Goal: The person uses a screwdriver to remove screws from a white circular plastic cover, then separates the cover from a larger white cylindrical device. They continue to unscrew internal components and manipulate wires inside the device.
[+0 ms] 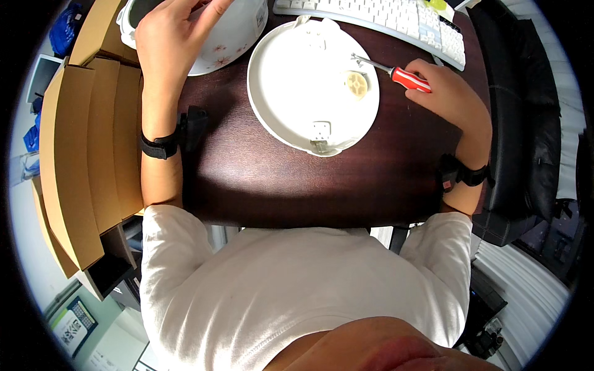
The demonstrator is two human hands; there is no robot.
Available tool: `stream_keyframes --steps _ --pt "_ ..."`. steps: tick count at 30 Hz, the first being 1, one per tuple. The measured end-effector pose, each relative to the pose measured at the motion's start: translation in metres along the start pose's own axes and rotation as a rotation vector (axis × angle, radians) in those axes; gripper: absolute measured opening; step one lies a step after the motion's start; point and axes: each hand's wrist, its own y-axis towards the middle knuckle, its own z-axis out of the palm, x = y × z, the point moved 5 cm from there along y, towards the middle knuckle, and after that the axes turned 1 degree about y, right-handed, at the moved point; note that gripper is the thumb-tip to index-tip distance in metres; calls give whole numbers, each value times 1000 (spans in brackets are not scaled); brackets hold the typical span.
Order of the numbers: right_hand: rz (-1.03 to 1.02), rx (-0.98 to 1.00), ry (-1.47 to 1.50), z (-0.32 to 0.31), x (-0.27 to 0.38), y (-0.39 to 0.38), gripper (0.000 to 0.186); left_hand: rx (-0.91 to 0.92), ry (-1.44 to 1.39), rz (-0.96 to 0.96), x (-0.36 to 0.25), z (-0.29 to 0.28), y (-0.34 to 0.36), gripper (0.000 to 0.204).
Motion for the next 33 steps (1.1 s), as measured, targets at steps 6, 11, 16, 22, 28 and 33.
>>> stream_keyframes --steps 6,11,16,22,28,33 --pt "-11 28 2 -3 4 1 35 25 83 14 -1 -2 -1 27" --pt "-34 11 85 -11 18 -6 33 -58 34 110 -7 -4 4 26" --pt "-114 -5 301 -12 33 -4 34 -155 -68 360 -34 -21 5 24" --pt "-131 134 524 -13 51 -5 35 159 -125 414 -64 8 -21 34" --pt "-7 194 631 -17 63 -14 35 372 -325 198 -60 31 -28 34" --pt "-214 147 593 -15 68 -16 34 347 -435 219 -62 36 -32 25"
